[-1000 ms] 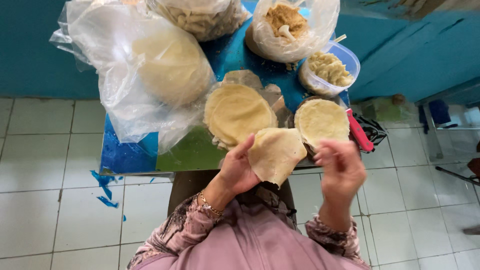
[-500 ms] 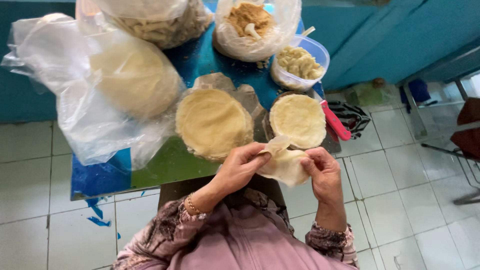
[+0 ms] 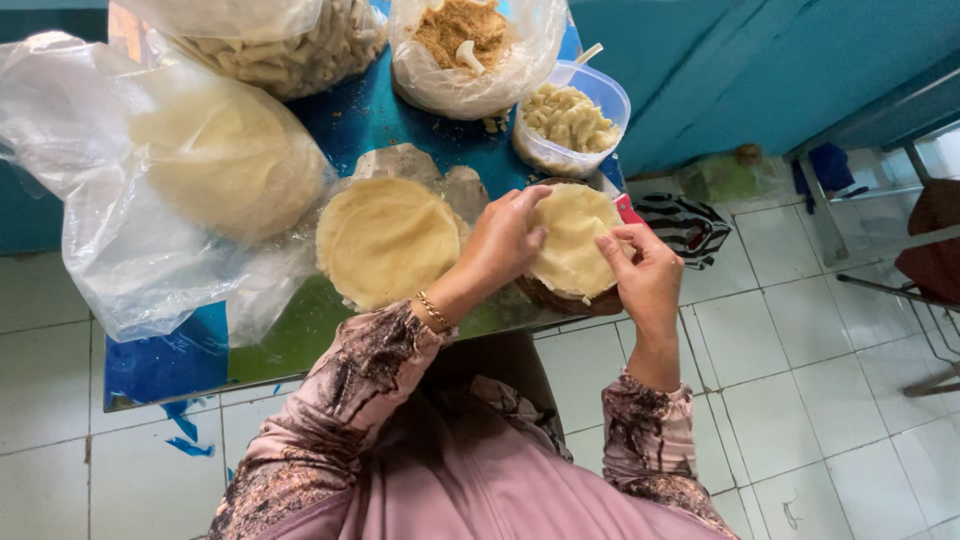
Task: The person sits at a table and peels thin translucent sheets off round pressed dough discs by hand, one disc at a time. They lift a sheet edge with their fingers, pull the sheet free, set the peeled sheet aside, and stack the discs as they work through them.
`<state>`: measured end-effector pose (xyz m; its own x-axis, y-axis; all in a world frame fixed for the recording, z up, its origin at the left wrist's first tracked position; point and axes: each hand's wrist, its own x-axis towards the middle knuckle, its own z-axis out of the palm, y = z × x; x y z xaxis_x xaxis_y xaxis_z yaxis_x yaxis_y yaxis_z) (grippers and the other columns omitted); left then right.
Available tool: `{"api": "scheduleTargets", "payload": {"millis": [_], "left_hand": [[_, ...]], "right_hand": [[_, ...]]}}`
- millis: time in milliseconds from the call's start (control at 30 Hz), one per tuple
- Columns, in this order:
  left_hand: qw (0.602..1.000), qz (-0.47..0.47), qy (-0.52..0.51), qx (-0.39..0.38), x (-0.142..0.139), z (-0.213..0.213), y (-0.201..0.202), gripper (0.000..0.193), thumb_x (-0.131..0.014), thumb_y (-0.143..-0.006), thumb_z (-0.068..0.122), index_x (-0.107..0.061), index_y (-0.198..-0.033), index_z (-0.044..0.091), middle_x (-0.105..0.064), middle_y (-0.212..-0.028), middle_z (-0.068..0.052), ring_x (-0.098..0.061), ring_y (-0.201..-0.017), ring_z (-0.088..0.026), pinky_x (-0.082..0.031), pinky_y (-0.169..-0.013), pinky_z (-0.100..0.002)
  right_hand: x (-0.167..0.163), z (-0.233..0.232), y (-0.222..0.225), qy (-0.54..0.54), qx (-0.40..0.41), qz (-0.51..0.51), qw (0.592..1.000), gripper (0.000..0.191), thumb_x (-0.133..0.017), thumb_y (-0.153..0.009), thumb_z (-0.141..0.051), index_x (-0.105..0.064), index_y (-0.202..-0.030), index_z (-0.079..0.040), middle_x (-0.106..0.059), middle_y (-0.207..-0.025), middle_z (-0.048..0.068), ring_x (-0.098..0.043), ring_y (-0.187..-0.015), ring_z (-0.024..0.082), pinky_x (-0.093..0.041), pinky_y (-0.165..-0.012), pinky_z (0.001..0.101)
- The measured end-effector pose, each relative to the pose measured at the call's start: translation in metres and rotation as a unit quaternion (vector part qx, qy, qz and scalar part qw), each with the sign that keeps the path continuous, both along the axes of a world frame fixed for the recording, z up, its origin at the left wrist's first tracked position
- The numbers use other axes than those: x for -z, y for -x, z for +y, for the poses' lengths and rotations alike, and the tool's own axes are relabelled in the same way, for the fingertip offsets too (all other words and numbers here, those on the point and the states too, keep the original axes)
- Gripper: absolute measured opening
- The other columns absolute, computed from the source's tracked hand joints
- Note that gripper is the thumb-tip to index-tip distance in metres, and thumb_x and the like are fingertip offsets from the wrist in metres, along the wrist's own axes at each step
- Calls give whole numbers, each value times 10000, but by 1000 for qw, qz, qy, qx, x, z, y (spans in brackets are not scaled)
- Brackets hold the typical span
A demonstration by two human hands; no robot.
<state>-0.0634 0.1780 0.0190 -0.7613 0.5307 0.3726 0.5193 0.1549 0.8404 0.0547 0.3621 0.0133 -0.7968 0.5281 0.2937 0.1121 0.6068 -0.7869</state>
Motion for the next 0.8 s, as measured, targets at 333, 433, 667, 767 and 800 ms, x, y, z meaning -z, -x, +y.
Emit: {"api": "scheduleTargets", "payload": {"millis": [333, 433, 667, 767, 800], "left_hand": [[996, 20, 86, -30, 3, -5, -14, 518, -726, -883, 74, -511, -1355, 63, -579, -1156, -210, -640, -934, -448, -535, -798, -514], [986, 62, 146, -48, 1, -4, -16, 549, -743, -845, 86, -493, -1333, 56, -566, -1145, -212, -660, -892, -428, -541, -731, -515], [959, 222, 155, -83, 10, -7, -28, 220, -665, -851, 30, -671, -1065, 84, -610, -1153, -126, -634, -1057, -331, -534, -816, -450], [940, 273, 191, -71, 16, -7, -36, 155, -655, -844, 87, -696, -991, 114, -625, -1092, -94, -616, -1151, -304, -442, -1029, -522], [937, 281, 194, -75, 17, -7, -37, 159, -651, -852, 99, -700, -1003, 120, -630, -1096, -95, -611, -1169, -303, -394, -1079, -553]], "right_hand": [[0, -10, 1, -140, 48, 4, 989, 224, -833, -908, -266, -768, -1001, -73, -699, -749, 91, -570, -568, 143, -467, -560, 314], [3, -12, 0, -171, 50, 23, 984, 228, -848, -908, -268, -754, -999, -81, -696, -789, 77, -568, -595, 139, -471, -571, 315], [15, -7, -2, -45, 81, 28, 995, 319, -889, -867, -185, -667, -1061, -64, -547, -697, -23, -499, -614, 71, -446, -574, 247], [18, -5, -6, 19, 78, 30, 996, 287, -867, -888, -153, -657, -1058, -56, -550, -725, -52, -485, -643, 34, -430, -583, 206], [19, -4, -8, 37, 73, 35, 996, 273, -856, -898, -147, -656, -1061, -57, -553, -736, -61, -492, -657, 24, -433, -592, 195]]}}
